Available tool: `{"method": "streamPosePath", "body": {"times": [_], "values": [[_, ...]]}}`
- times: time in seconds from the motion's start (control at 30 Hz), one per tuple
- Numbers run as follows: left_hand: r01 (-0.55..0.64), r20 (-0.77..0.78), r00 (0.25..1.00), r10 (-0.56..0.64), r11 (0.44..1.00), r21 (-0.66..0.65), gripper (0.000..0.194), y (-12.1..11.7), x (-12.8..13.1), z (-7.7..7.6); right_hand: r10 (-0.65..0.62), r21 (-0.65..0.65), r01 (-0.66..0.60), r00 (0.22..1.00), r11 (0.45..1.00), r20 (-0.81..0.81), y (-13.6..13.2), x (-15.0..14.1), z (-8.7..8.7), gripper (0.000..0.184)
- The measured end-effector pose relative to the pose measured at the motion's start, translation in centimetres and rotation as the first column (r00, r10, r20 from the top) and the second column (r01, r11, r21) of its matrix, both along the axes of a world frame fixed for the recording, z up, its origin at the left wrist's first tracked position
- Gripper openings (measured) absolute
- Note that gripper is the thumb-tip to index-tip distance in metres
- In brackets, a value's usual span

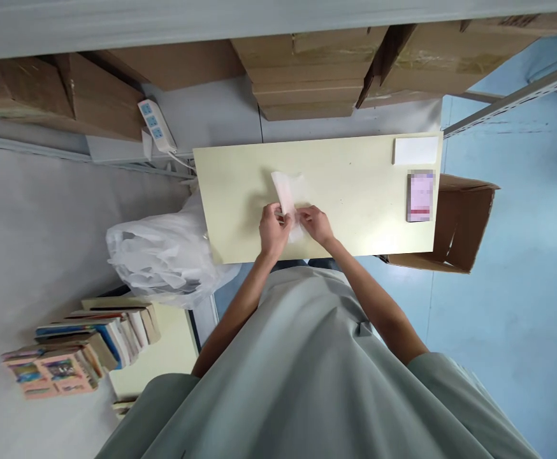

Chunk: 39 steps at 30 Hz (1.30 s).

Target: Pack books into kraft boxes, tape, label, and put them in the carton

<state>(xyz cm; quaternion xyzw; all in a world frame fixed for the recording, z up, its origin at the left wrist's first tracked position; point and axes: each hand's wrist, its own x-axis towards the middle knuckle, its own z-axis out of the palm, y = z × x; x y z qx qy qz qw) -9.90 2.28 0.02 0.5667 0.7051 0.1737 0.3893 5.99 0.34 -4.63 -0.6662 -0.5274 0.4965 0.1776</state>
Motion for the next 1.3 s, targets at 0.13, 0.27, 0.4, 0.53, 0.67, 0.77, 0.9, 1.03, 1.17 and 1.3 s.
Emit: {"method": "streamPosePath", "body": {"times": [0.13, 0.27, 0.4, 0.53, 0.67, 0.77, 0.9, 1.03, 1.17, 1.3], "values": [[0.083, 0.07, 0.994, -0.085, 0.996, 0.034, 0.028, 0.5, 3.6, -1.3, -0.142, 0.012, 0.143, 0.989, 0.99, -0.047, -1.0, 3.4, 1.4, 0.035], [0.139, 0.056, 0.988, -0.142, 0.989, 0.048, 0.03, 0.8, 7.1, -3.9, -0.235, -0.002, 0.235, 0.971, 0.972, -0.047, -2.1, 5.2, 2.5, 0.04], [0.168, 0.005, 0.986, -0.168, 0.984, 0.056, 0.037, 0.7, 9.1, -6.0, -0.276, 0.016, 0.276, 0.961, 0.961, -0.003, -3.0, 6.0, 2.4, 0.04], [0.173, 0.019, 0.985, -0.174, 0.984, 0.047, 0.04, 0.7, 8.2, -6.5, -0.283, 0.036, 0.282, 0.959, 0.959, 0.015, -3.8, 6.6, 1.5, 0.039], [0.077, -0.014, 0.997, -0.076, 0.993, 0.084, 0.042, 0.4, 4.6, -6.1, -0.277, 0.075, 0.277, 0.961, 0.958, -0.004, -4.0, 6.8, 0.1, 0.04], [-0.015, -0.052, 0.998, 0.018, 0.999, 0.05, 0.043, -0.4, 2.3, -6.2, -0.24, 0.078, 0.237, 0.97, 0.968, 0.027, -3.6, 6.2, -0.9, 0.043], [-0.015, -0.005, 1.0, 0.015, 1.0, -0.011, 0.037, -1.6, 1.5, -6.6, -0.179, 0.073, 0.171, 0.975, 0.983, 0.135, -3.2, 4.8, -1.7, 0.049], [-0.015, 0.041, 0.999, 0.014, 1.0, 0.01, 0.039, -1.9, 1.1, -6.7, -0.134, 0.094, 0.115, 0.962, 0.989, 0.239, -2.7, 3.1, -1.6, 0.054], [-0.037, 0.038, 0.999, 0.034, 0.997, 0.063, 0.046, -0.9, -1.3, -7.0, -0.051, 0.078, 0.031, 0.961, 0.996, 0.27, -0.9, 0.4, -1.5, 0.059], [-0.093, -0.015, 0.995, 0.096, 0.987, 0.134, 0.051, 1.4, -6.3, -7.6, 0.069, 0.05, -0.087, 0.954, 0.995, 0.292, 3.1, -4.9, -1.5, 0.06]]}}
